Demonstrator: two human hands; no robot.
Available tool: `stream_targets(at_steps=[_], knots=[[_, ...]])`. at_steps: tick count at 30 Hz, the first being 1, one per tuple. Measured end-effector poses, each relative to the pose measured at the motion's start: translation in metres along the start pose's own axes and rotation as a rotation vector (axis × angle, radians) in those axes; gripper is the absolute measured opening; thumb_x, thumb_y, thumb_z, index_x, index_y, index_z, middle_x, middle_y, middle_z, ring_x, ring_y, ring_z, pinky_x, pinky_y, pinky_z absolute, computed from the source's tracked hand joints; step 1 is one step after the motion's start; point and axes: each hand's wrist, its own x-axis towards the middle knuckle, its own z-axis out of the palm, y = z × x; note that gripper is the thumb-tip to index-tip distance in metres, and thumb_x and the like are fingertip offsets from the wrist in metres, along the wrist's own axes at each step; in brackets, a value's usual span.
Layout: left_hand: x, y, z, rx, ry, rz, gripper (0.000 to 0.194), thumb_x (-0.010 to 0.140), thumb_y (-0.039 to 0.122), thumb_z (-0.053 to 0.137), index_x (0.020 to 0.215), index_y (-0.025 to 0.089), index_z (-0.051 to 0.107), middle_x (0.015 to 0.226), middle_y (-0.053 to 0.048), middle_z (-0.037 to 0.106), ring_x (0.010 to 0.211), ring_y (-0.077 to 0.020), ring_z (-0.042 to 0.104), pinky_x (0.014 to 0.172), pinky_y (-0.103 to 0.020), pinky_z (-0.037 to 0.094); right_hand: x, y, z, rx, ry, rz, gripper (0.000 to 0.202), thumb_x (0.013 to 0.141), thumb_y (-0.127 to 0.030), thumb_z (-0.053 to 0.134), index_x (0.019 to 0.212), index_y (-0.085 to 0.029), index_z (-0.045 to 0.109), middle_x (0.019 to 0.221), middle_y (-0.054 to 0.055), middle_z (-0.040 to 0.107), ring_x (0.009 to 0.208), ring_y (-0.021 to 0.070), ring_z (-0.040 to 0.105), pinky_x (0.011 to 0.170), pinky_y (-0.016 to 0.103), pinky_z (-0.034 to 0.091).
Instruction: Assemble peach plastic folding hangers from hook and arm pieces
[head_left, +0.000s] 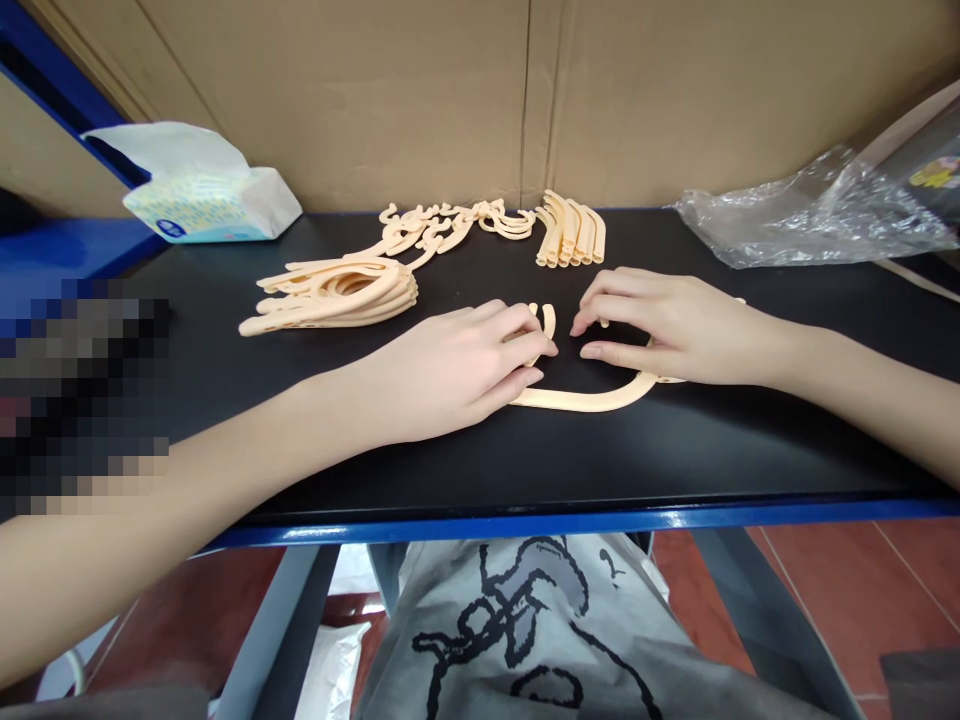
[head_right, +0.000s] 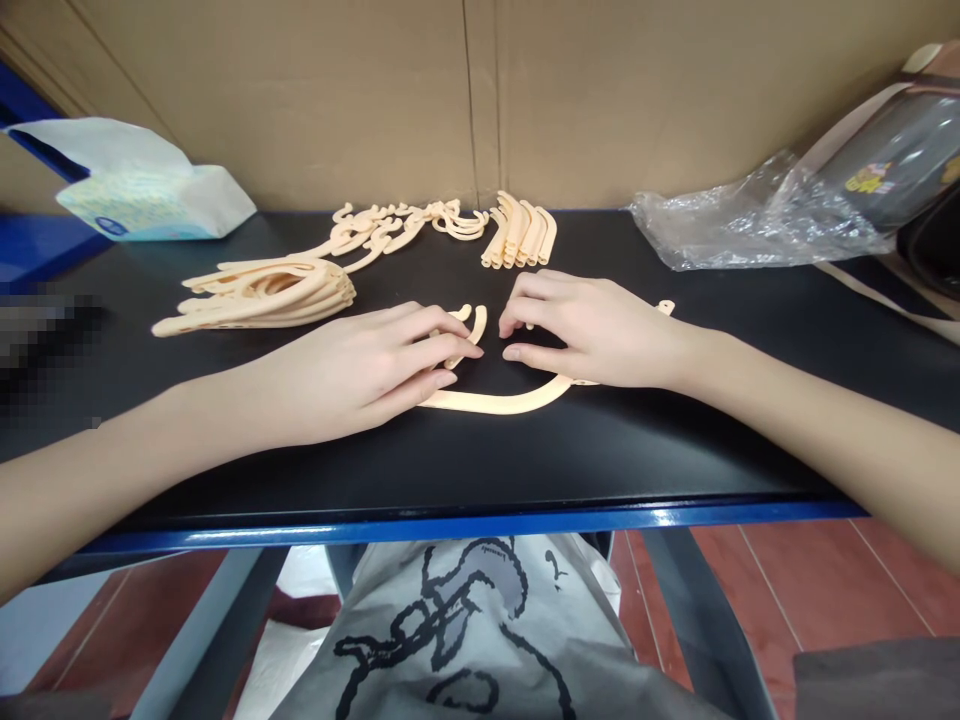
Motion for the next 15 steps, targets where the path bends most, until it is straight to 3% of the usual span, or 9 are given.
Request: stream_targets(at_steps=[15], knots=[[-0.0002, 0.0008, 0.0002, -0.011, 0.002, -0.002, 0.036, 0.106, 0.029, 0.036, 0.127, 0.013, 0.061, 0.124, -0.012, 0.061, 0.107, -0.0244, 0.06, 0.093, -0.039, 0.05, 0.0004, -0.0002, 0.0023, 0.037, 0.026, -0.013, 0.029, 0.099, -0.043, 0.047, 0.102, -0.02, 0.066, 0.102, 0.009, 0.065, 0.093, 0.0224, 0.061, 0.079, 0.036, 0.048]])
